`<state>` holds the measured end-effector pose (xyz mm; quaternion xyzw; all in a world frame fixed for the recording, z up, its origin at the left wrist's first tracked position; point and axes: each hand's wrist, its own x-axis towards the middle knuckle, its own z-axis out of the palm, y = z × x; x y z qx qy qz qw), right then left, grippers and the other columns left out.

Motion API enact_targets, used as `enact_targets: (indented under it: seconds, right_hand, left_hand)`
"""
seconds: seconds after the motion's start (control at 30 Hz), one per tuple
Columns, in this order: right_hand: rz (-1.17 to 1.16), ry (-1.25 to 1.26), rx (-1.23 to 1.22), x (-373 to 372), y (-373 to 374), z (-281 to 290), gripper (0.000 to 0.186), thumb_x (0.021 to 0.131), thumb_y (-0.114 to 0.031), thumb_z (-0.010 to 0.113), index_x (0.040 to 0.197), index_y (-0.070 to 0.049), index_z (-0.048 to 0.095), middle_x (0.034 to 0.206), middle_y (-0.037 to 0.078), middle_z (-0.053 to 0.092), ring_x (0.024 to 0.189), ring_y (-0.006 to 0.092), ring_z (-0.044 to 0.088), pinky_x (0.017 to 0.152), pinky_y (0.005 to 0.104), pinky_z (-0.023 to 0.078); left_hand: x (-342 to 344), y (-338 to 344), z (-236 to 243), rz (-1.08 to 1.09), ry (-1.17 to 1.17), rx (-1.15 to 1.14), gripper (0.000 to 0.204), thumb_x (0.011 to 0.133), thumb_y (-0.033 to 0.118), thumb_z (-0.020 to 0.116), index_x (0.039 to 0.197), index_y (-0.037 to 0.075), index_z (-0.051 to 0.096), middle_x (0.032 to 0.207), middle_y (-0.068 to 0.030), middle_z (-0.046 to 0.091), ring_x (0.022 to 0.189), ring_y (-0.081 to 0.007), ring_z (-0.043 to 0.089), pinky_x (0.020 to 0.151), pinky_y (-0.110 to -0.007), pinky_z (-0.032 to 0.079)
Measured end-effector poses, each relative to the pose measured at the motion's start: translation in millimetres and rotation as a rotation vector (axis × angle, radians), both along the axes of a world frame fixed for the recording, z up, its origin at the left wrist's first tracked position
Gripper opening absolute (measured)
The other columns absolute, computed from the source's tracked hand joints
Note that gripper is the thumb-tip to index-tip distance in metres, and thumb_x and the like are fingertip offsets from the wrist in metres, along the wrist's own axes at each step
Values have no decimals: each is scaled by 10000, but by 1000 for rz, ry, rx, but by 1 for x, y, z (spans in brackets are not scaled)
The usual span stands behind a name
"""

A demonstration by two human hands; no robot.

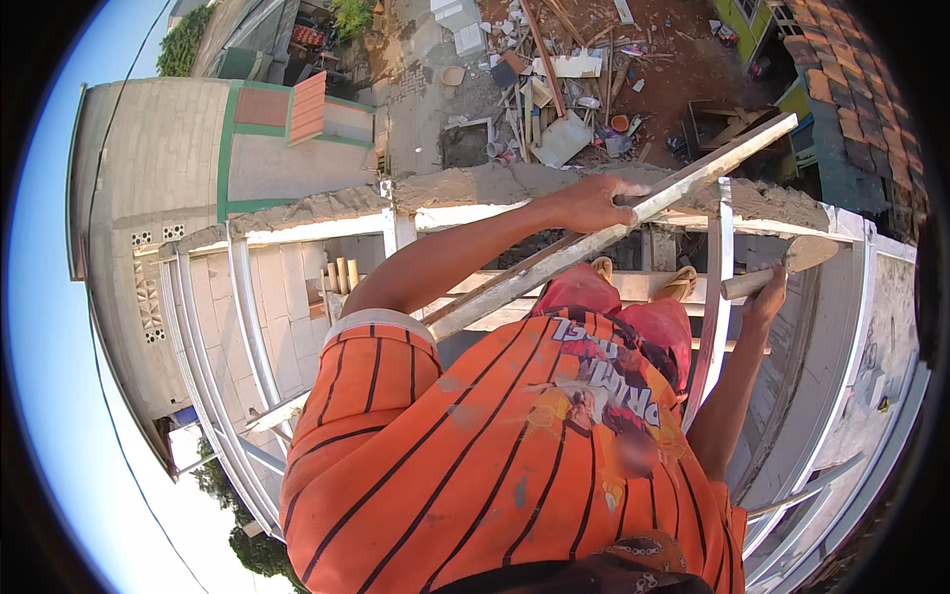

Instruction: The person scoops cement from a bucket using a trowel and applies it to a wall structure. They smooth the cement along the wall and a metal frame, occasionally adjusting their position on the scaffolding.

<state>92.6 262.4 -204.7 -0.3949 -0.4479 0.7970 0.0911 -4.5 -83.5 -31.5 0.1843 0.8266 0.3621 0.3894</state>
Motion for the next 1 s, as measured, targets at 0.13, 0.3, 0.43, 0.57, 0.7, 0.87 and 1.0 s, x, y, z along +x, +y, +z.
enact_targets:
  seconds: [0.13,0.3,0.43,0.57,0.7,0.87,1.0]
  right_hand:
    - [115,-32,333,39,-29,64,164,844,-184,539,923,-41,524,691,43,518,616,154,522,583,302,451]
    - [367,5,994,78,-73,121,243,839,-181,557,995,3,535,727,75,557,631,168,534,580,302,448]
    - [468,276,1809,81,-94,132,331,733,-135,699,1014,-32,558,838,149,586,699,315,552,615,386,442]
    - [651,215,1811,81,-101,139,364,669,-138,732,1003,-118,589,926,122,564,739,316,545,645,426,414]
    - [700,313,1854,58,-85,113,303,709,-217,703,990,-136,622,992,142,576,821,317,571,710,447,427]
    - [544,-367,1501,9,-31,105,409,765,-254,668,1081,-7,583,1067,216,595,965,387,571,813,451,456]
    - [416,-113,1634,1,-37,99,400,754,-207,680,1085,-7,577,1038,229,598,918,400,581,781,449,471]
  left_hand:
    - [33,-5,-42,190,-232,333,551,821,292,523,1310,52,443,1231,-144,532,1105,-190,493,943,-298,352]
    - [42,-4,-69,296,-321,638,412,804,263,548,1098,-23,595,927,-50,625,854,-117,528,754,-265,398]
    - [34,-13,-104,228,-275,587,431,866,243,473,1256,65,511,1174,-68,558,1016,-129,504,883,-307,380]
    - [38,-14,-59,130,288,572,341,886,217,468,1133,0,563,1025,-109,630,945,-213,595,812,-329,461]
    - [49,-33,-55,485,-809,659,309,915,230,420,1105,32,562,921,-136,621,738,-197,620,628,-312,517]
    - [55,-41,-76,243,-763,697,349,793,130,602,1119,15,550,1050,-111,576,932,-169,537,816,-305,429]
    - [62,-63,-121,99,-268,608,365,816,101,568,1164,-5,534,1207,-131,543,1107,-178,486,972,-304,340]
